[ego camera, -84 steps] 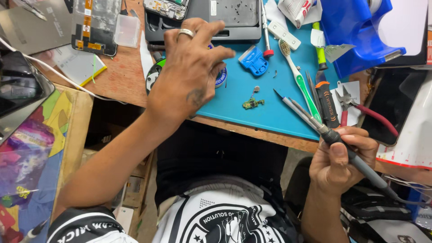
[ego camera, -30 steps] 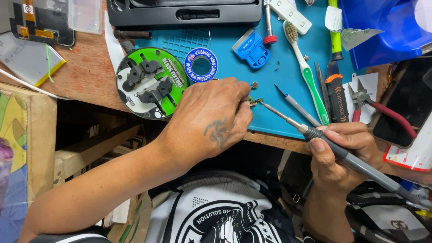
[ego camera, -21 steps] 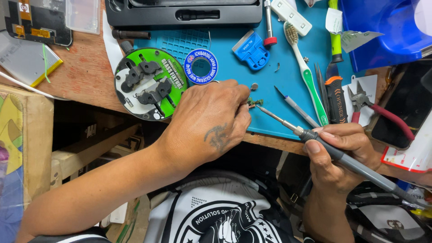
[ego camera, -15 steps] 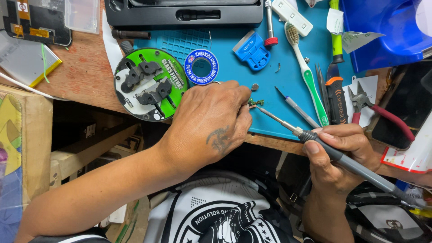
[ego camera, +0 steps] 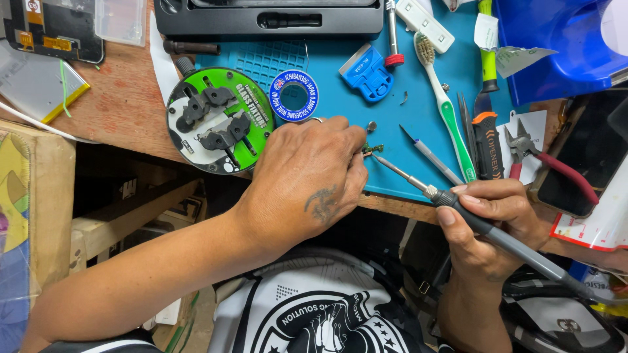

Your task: The person solders a small green circuit board using a soldering iron and solder wire. They repeatedly apply heat and solder to specific points on the board, occasionally using a small brush to clean or apply flux. The person also uses a microscope to inspect the work area.

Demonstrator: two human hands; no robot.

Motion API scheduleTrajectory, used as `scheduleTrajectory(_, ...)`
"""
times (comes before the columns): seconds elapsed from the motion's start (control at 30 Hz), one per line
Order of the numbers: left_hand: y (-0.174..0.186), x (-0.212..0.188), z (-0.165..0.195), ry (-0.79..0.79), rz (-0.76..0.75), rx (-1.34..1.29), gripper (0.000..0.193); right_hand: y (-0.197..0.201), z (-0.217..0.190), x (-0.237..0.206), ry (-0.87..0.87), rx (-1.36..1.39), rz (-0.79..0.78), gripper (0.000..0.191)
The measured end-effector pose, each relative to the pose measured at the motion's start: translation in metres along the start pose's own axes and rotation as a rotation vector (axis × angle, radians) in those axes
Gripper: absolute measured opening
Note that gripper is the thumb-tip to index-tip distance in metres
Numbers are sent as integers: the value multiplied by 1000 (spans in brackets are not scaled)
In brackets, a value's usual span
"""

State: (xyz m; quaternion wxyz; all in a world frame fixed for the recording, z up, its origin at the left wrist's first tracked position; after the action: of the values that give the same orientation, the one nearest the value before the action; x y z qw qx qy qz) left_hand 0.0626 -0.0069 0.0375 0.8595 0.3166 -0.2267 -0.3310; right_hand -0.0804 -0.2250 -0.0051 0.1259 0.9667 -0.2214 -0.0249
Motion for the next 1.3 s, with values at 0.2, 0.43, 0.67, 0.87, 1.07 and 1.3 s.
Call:
scheduleTrajectory(0.2,-1,1,1,-19,-8,9,15,4,5,1,27,-15,-41,22)
scheduleTrajectory(0.43,-1,0,1,-43,21,4,15,6,10,0,48,-4,-44,23)
scheduleTrajectory(0.67,-1,1,-1,-31,10,-7,15,5,10,1,77,8,-69,23)
scheduleTrajectory(0.87,-1,1,0,-35,20,-12,15,2,5,1,58,16,-36,24)
scheduleTrajectory(1.07,-2,2,-1,-25,-7,-12,15,2,5,3,59,5,-48,23)
scheduleTrajectory(1.3,-2,4,-1,-26,-35,-6,16,5,8,2,60,-25,-68,23)
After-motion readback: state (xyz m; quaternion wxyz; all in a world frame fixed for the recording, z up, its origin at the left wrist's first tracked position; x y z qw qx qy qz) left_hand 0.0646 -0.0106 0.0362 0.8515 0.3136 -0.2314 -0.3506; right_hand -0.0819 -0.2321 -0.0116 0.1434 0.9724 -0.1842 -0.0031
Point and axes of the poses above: each hand's wrist, its own x-axis towards the middle knuckle, its own y-axis out of the back of the hand, z = x × y, the point moved 3 cm from there along x, towards the middle knuckle, and after that the axes turned 14 degrees about -y, right-handed, at the moved point
